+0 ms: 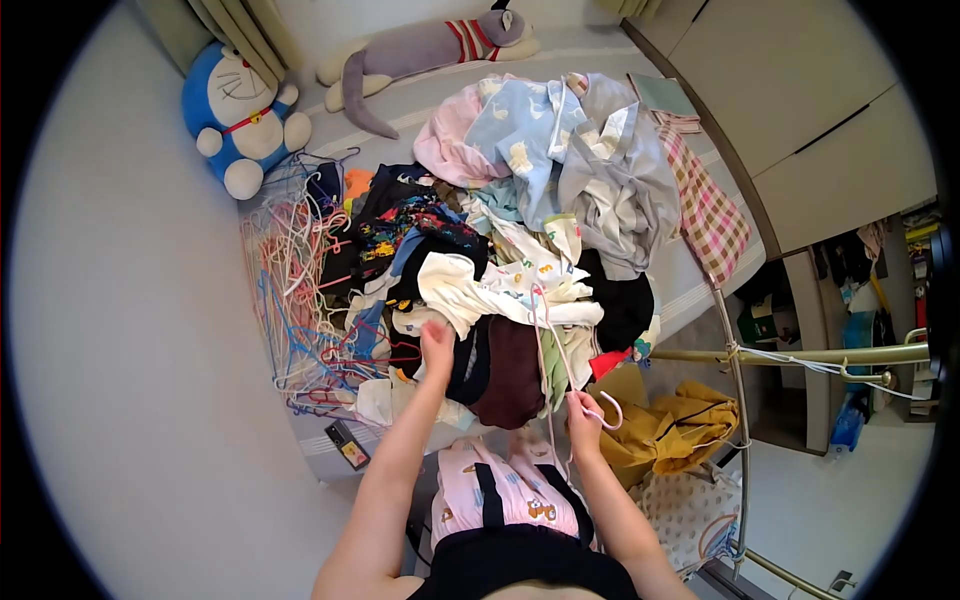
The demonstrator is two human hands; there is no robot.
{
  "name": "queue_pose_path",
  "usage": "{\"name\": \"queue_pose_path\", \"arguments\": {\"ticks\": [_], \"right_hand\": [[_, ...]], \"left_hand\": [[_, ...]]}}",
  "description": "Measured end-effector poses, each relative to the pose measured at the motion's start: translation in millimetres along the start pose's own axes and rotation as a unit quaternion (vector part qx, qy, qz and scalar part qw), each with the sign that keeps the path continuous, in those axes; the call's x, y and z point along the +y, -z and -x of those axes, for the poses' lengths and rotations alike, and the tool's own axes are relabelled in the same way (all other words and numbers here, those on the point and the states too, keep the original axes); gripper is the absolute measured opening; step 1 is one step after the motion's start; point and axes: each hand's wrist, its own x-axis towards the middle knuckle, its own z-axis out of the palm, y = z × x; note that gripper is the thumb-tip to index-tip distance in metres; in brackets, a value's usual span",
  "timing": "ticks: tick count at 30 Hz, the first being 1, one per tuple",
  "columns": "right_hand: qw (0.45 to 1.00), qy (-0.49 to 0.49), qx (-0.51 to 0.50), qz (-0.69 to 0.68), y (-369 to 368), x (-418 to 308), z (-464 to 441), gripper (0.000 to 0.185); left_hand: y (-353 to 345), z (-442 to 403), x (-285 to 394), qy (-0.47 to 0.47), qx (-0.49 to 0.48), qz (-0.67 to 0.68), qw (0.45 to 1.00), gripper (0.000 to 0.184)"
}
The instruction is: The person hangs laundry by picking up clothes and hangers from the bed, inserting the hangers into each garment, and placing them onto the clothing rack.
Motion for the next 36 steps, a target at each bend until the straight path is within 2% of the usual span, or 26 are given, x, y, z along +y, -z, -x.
{"name": "queue_pose_path", "arguments": {"ticks": [1,3,4,5,7,8,9,11,12,13,15,18,21,23,25,27,29,30,31,33,35,36], "right_hand": [[1.000,0.004,0.001,-0.013,0,2,-1,0.021],[0.999,0.009,0.009,-0.036,4,9,2,0.020],[0.999,0.011,0.015,-0.040,5,10,4,0.020],[0.999,0.006,0.018,-0.038,7,10,6,0.020],[0.999,-0.005,0.025,-0.034,10,8,10,0.020],[0.999,-0.013,0.022,-0.047,12,6,13,0.021],[0.999,-0.008,0.025,-0.045,12,8,13,0.021],[0.999,0.006,0.029,-0.043,15,13,11,0.020],[0.998,0.008,0.031,-0.046,16,14,12,0.020],[0.998,0.017,0.032,-0.043,17,15,12,0.020],[0.998,0.039,0.033,-0.039,16,15,13,0.020],[0.995,0.069,0.043,-0.050,8,4,16,0.020],[0.992,0.089,0.015,-0.083,-5,-16,22,0.020],[0.988,0.104,-0.024,-0.112,-20,-33,28,0.021],[0.977,0.159,-0.068,-0.128,-44,-46,30,0.020],[0.953,0.220,-0.123,-0.168,-70,-74,50,0.026],[0.915,0.325,-0.199,-0.133,-90,-89,59,0.037],[0.933,0.265,-0.233,-0.067,-90,-98,69,0.041],[0.936,0.237,-0.247,-0.081,-98,-107,75,0.035],[0.942,0.172,-0.250,-0.147,-114,-96,67,0.027],[0.940,0.154,-0.248,-0.176,-110,-93,66,0.018],[0.942,0.188,-0.241,-0.135,-107,-90,64,0.017]], "left_hand": [[-4,25,11,0.019,-0.016,-0.156,0.987,0.021],[-13,64,-4,-0.022,-0.149,-0.219,0.964,0.027],[-20,80,-14,-0.001,-0.201,-0.252,0.947,0.033],[-25,92,-20,-0.061,-0.212,-0.317,0.922,0.040],[-38,108,-2,-0.027,-0.195,-0.385,0.902,0.045],[-44,106,0,0.038,-0.188,-0.383,0.904,0.039],[-50,97,-10,0.093,-0.220,-0.352,0.905,0.034],[-65,88,-31,0.085,-0.227,-0.153,0.958,0.030],[-70,87,-14,0.103,-0.240,-0.008,0.965,0.024],[-71,90,34,0.143,-0.220,0.153,0.953,0.019],[-64,71,75,0.179,-0.204,0.270,0.924,0.020],[-39,66,168,0.142,-0.138,0.325,0.924,0.019],[-7,58,231,0.002,-0.047,0.327,0.944,0.014],[19,63,273,-0.115,-0.043,0.325,0.938,0.014],[37,77,303,-0.175,-0.081,0.239,0.952,0.014],[48,81,286,-0.136,-0.171,0.123,0.968,0.012],[42,105,263,-0.112,-0.229,0.107,0.961,0.008],[45,107,233,-0.128,-0.259,0.026,0.957,0.008],[42,126,232,-0.093,-0.272,0.092,0.953,0.012],[51,136,229,-0.152,-0.250,0.023,0.956,0.013],[64,143,233,-0.253,-0.228,-0.106,0.934,0.013],[67,144,229,-0.229,-0.245,-0.092,0.938,0.013]]}}
